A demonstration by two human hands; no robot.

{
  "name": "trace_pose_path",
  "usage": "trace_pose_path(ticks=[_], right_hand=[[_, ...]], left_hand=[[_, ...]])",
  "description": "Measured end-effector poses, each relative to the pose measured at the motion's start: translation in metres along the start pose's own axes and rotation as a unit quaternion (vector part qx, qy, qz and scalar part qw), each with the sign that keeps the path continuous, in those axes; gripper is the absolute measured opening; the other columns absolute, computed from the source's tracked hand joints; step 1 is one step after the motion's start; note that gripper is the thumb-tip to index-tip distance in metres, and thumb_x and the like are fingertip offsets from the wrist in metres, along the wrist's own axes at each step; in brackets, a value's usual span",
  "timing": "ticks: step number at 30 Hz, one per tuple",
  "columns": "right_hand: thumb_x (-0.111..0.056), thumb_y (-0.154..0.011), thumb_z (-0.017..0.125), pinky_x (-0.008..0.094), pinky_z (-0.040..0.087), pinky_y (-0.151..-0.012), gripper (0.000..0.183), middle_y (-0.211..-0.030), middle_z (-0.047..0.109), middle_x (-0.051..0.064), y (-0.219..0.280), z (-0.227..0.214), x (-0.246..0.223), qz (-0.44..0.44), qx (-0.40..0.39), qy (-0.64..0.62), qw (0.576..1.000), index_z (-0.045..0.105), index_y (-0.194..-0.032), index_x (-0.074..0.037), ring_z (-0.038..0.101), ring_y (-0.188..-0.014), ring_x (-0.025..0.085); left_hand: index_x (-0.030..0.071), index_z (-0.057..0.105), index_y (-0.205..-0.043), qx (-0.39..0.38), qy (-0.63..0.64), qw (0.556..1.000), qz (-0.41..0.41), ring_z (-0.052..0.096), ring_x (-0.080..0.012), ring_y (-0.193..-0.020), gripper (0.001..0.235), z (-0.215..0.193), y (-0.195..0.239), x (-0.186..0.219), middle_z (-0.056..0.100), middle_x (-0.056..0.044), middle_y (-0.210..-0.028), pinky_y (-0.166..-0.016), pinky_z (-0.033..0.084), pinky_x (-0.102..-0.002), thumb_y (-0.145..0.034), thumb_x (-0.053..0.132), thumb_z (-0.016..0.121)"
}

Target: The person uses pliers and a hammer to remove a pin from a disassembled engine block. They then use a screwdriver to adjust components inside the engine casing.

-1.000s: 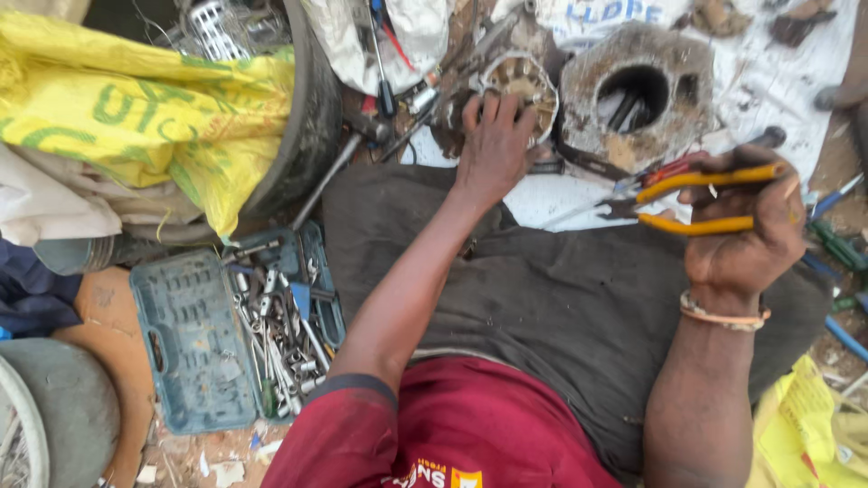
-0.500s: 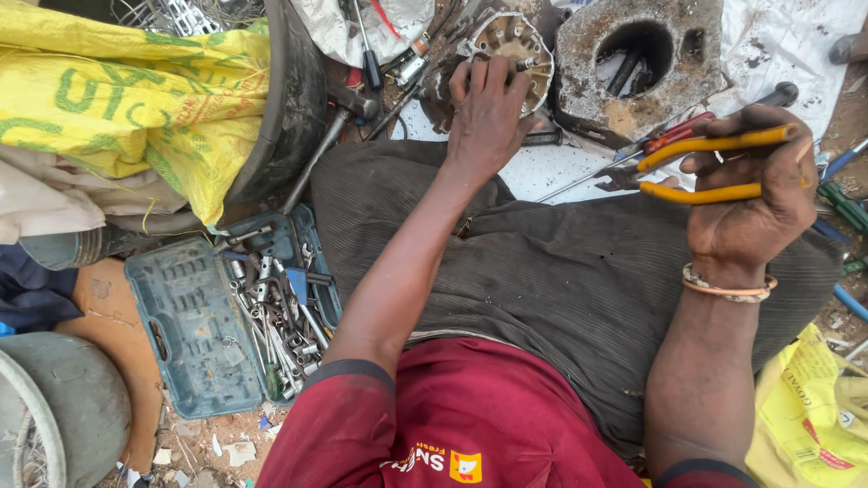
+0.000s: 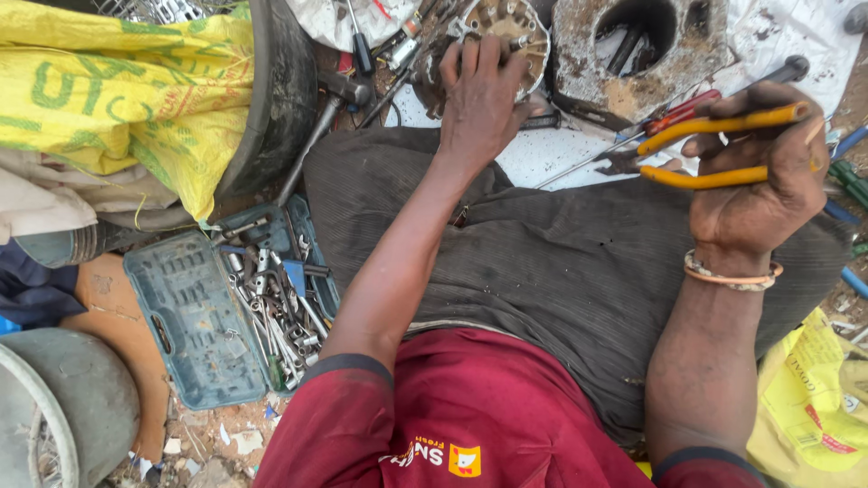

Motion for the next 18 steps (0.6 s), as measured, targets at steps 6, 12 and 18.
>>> trace_pose_path(ticks=[6, 12, 18], right_hand=[[-0.037, -0.124, 0.043, 0.038, 0.057, -0.08, 0.044, -0.112, 0.063, 0.021, 0.003, 0.0, 0.001, 0.013, 0.01, -0.026, 1.0, 0.054, -0.13, 0.004, 0.066, -0.101, 0.03], [-0.037, -0.125, 0.044, 0.038, 0.057, -0.08, 0.044, -0.112, 0.062, 0.021, 0.002, -0.003, 0.003, 0.007, 0.01, -0.022, 1.0, 0.054, -0.13, 0.005, 0.065, -0.103, 0.031], [-0.038, -0.124, 0.045, 0.038, 0.057, -0.08, 0.044, -0.112, 0.063, 0.021, -0.002, -0.003, 0.004, 0.007, 0.017, -0.034, 0.999, 0.055, -0.13, 0.005, 0.066, -0.104, 0.032]], left_hand=[[0.007, 0.065, -0.107, 0.013, -0.013, 1.0, 0.005, 0.045, -0.03, -0.114, 0.042, -0.004, 0.005, 0.003, 0.048, -0.011, -0.114, -0.108, 0.029, -0.051, -0.083, 0.033, 0.089], [0.006, 0.066, -0.109, 0.013, -0.025, 1.0, 0.005, 0.044, -0.0318, -0.119, 0.045, -0.005, -0.001, 0.005, 0.048, -0.011, -0.115, -0.108, 0.027, -0.053, -0.086, 0.038, 0.086], [0.015, 0.071, -0.098, 0.039, -0.082, 0.995, 0.043, 0.043, -0.0286, -0.122, 0.018, -0.007, -0.003, 0.009, 0.049, -0.008, -0.118, -0.112, 0.026, -0.051, -0.088, 0.027, 0.079]])
Point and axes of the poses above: each hand's wrist, its own y-axis away from the middle knuckle, its own z-axis out of the palm, x = y × z, the point moved 6 cm from there along -y, towards the middle knuckle
